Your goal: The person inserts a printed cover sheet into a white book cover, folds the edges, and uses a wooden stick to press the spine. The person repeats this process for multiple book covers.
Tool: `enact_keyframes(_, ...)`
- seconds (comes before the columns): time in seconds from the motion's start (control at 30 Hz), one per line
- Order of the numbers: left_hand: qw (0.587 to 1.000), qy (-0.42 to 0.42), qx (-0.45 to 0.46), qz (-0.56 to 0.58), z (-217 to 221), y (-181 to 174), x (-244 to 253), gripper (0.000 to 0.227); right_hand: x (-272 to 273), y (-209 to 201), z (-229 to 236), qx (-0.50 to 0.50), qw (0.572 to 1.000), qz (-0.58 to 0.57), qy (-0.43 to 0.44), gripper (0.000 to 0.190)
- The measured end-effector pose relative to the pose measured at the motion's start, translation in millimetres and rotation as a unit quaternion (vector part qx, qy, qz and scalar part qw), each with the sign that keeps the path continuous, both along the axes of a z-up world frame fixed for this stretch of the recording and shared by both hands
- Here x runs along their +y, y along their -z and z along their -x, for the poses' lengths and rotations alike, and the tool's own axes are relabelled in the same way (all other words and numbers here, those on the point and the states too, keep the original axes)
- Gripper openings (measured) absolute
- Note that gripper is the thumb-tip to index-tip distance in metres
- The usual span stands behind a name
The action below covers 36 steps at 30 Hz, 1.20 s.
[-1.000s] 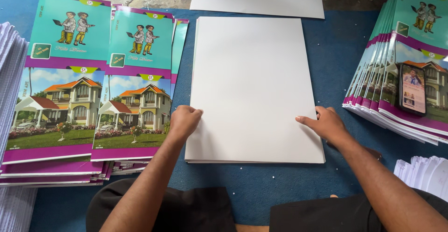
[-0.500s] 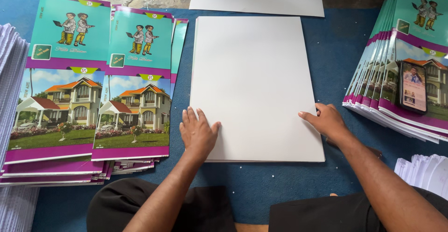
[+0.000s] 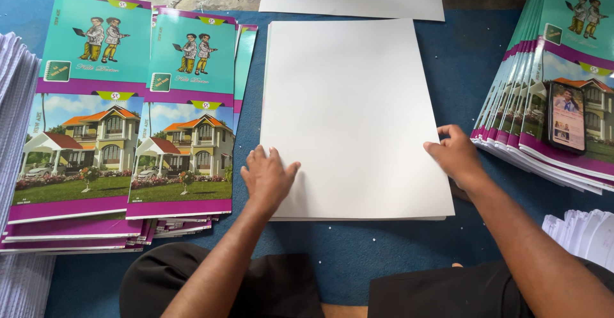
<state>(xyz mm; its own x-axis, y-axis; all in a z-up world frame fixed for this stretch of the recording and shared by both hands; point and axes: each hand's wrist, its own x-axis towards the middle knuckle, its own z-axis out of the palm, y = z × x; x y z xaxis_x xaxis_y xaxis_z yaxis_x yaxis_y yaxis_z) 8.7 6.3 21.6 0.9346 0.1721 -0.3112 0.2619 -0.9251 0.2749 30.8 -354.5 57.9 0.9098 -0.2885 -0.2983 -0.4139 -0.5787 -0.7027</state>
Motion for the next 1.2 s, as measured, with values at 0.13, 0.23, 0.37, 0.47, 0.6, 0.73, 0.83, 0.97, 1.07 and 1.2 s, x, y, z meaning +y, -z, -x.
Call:
enact_keyframes(0.13,0.994,-0.071,0.009,0.085,-13.7,-12.7,13.2,0.071,-13.8,3.1,-12.0,0.01,0.988,-0.148,0.047,0.049)
enact_keyframes(0.23,0.982,-0.126,-0.016,0.139,-27.5,-16.6,27.6,0.073,-23.9,6.1,-17.4,0.033,0.974,-0.212,0.078,0.046)
enact_keyframes(0.37,0.966,-0.146,-0.035,0.211,-43.6,-13.4,46.0,0.07,-32.3,9.6,-21.1,0.079,0.968,-0.22,0.093,0.045)
enact_keyframes(0.47,0.962,-0.148,-0.041,0.225,-46.9,-8.6,52.8,0.067,-35.6,14.5,-21.4,0.09,0.965,-0.229,0.088,0.046)
enact_keyframes(0.6,0.953,-0.156,-0.031,0.256,-43.9,-2.8,52.1,0.059,-37.0,18.8,-20.9,0.107,0.948,-0.275,0.116,0.053)
enact_keyframes(0.73,0.932,-0.162,-0.084,0.314,-41.2,0.9,50.4,0.05,-35.6,19.5,-20.5,0.141,0.951,-0.263,0.076,0.066)
enact_keyframes(0.83,0.853,-0.192,-0.078,0.478,-38.7,1.1,52.6,0.046,-30.0,22.6,-18.6,0.138,0.964,-0.221,0.06,0.067)
enact_keyframes(0.97,0.786,-0.235,0.024,0.571,-32.9,-2.5,51.1,0.048,-25.5,23.0,-18.1,0.122,0.959,-0.247,0.066,0.044)
enact_keyframes(1.07,0.795,-0.257,0.113,0.537,-26.0,-3.5,51.7,0.049,-28.1,21.8,-19.1,0.091,0.957,-0.262,0.08,0.035)
enact_keyframes(1.2,0.808,-0.226,0.163,0.519,-16.4,4.4,56.3,0.045,-31.1,29.4,-20.0,0.058,0.953,-0.281,0.093,0.034)
